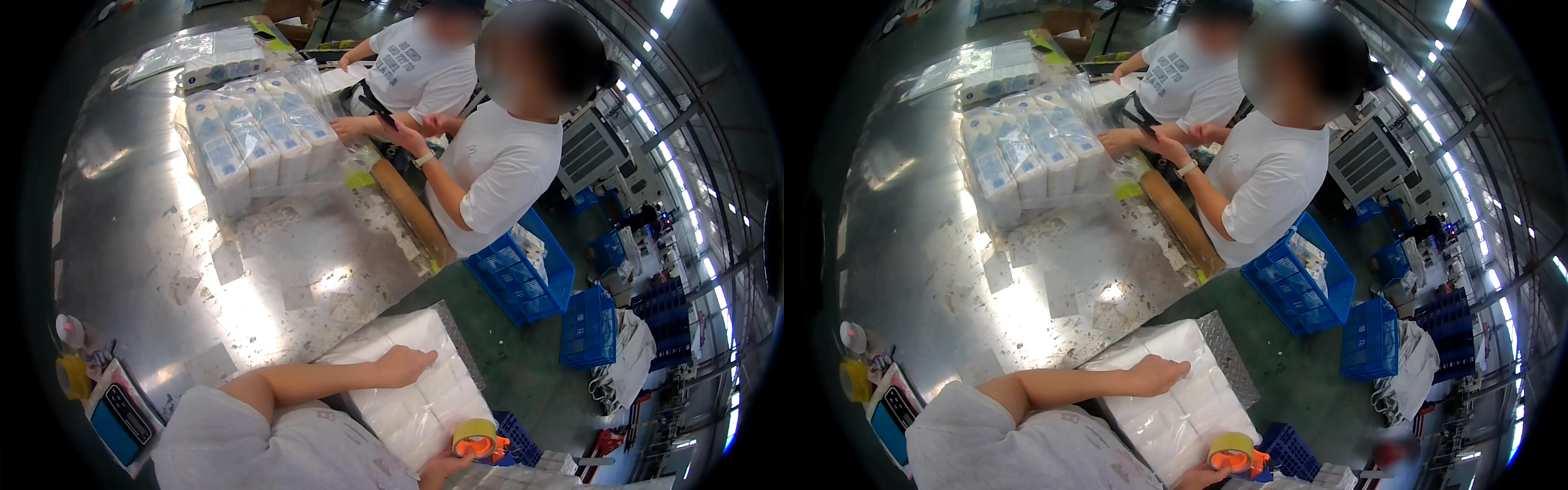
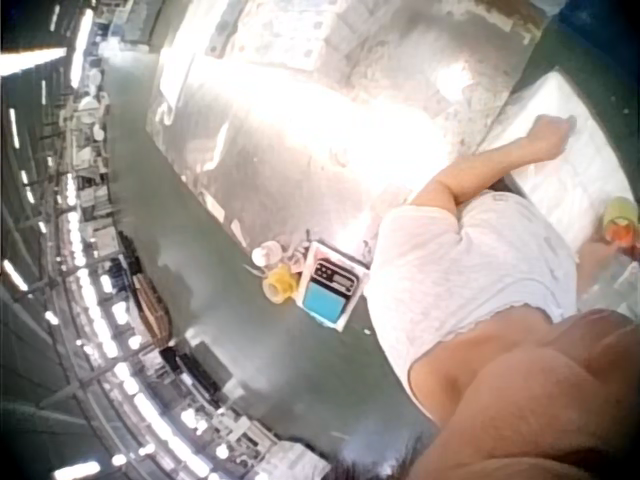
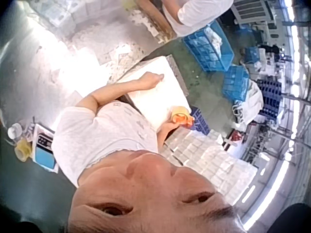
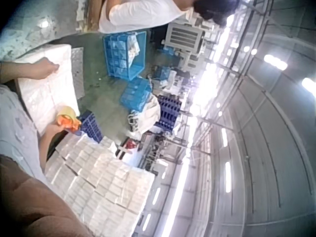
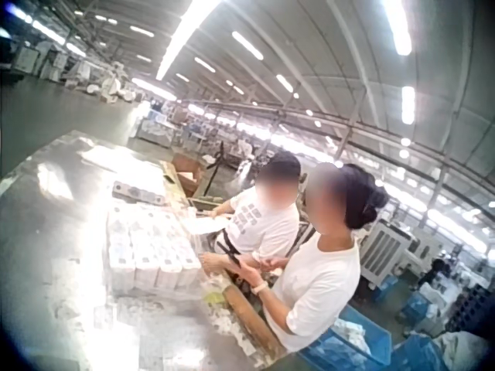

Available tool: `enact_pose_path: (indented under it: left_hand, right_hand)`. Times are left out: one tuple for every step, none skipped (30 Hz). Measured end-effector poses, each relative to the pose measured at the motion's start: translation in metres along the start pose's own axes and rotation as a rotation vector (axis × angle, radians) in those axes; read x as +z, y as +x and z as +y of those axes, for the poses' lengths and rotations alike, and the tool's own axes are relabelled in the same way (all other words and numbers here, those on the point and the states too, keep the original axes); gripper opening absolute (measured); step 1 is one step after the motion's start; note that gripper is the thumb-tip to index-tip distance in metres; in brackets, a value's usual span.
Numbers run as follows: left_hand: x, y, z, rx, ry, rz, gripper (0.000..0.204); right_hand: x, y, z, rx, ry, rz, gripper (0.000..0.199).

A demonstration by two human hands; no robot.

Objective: The person wraps bundles of paper tissues in plastic film and secures the packaging using a tape dispenser.

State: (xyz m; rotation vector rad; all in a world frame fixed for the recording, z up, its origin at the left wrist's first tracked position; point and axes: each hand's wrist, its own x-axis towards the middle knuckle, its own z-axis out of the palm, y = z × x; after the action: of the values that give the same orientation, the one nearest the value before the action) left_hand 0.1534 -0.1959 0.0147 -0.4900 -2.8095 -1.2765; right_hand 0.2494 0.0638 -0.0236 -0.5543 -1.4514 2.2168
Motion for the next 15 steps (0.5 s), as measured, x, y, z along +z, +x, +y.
enact_pose_path:
  left_hand:
    - [-0.001, -0.001, 0.004, 0.018, 0.016, -0.015, 0.018]
    - [-0.001, -0.001, 0.006, 0.035, 0.031, -0.029, 0.018]
    - [0.002, -0.003, 0.006, 0.067, 0.075, -0.035, 0.017]
    - [0.007, -0.005, 0.005, 0.099, 0.118, -0.04, 0.016]
    - [0.013, -0.008, 0.004, 0.13, 0.162, -0.045, 0.015]
    - [0.021, -0.01, 0.004, 0.154, 0.176, -0.057, 0.014]
    - [0.03, -0.013, 0.003, 0.178, 0.19, -0.067, 0.014]
    - [0.036, -0.016, 0.002, 0.2, 0.205, -0.078, 0.013]
    - [0.038, -0.018, 0.003, 0.196, 0.198, -0.065, 0.013]
    - [0.039, -0.02, 0.004, 0.192, 0.192, -0.053, 0.013]
    - [0.04, -0.021, 0.005, 0.187, 0.186, -0.041, 0.013]
    - [0.04, -0.024, 0.004, 0.196, 0.178, -0.024, 0.013]
    - [0.04, -0.026, 0.003, 0.205, 0.171, -0.008, 0.012]
    - [0.041, -0.028, 0.002, 0.214, 0.164, 0.007, 0.012]
    - [0.04, -0.029, 0.002, 0.213, 0.162, -0.012, 0.013]
  right_hand:
    - [-0.002, 0.001, 0.0, 0.001, 0.002, 0.0, 0.057]
    - [-0.006, 0.003, 0.0, 0.002, 0.004, 0.0, 0.057]
    - [-0.007, 0.003, 0.0, 0.007, 0.006, -0.002, 0.057]
    - [-0.007, 0.003, 0.0, 0.005, -0.01, -0.02, 0.057]
    - [-0.006, 0.002, 0.0, 0.004, -0.026, -0.038, 0.058]
    - [-0.005, 0.002, -0.001, -0.003, -0.041, -0.055, 0.058]
    - [-0.004, 0.001, -0.001, -0.014, -0.044, -0.055, 0.058]
    - [-0.002, 0.0, 0.0, -0.025, -0.048, -0.057, 0.059]
    - [-0.001, 0.0, 0.001, -0.037, -0.052, -0.058, 0.059]
    - [-0.003, 0.001, 0.002, -0.043, -0.058, -0.066, 0.059]
    - [-0.008, 0.003, 0.004, -0.049, -0.064, -0.073, 0.06]
    - [-0.008, 0.001, 0.005, -0.052, -0.069, -0.08, 0.06]
    - [-0.008, 0.0, 0.005, -0.05, -0.064, -0.08, 0.06]
    - [-0.008, -0.002, 0.005, -0.047, -0.059, -0.08, 0.059]
    - [-0.007, -0.003, 0.004, -0.047, -0.054, -0.08, 0.059]
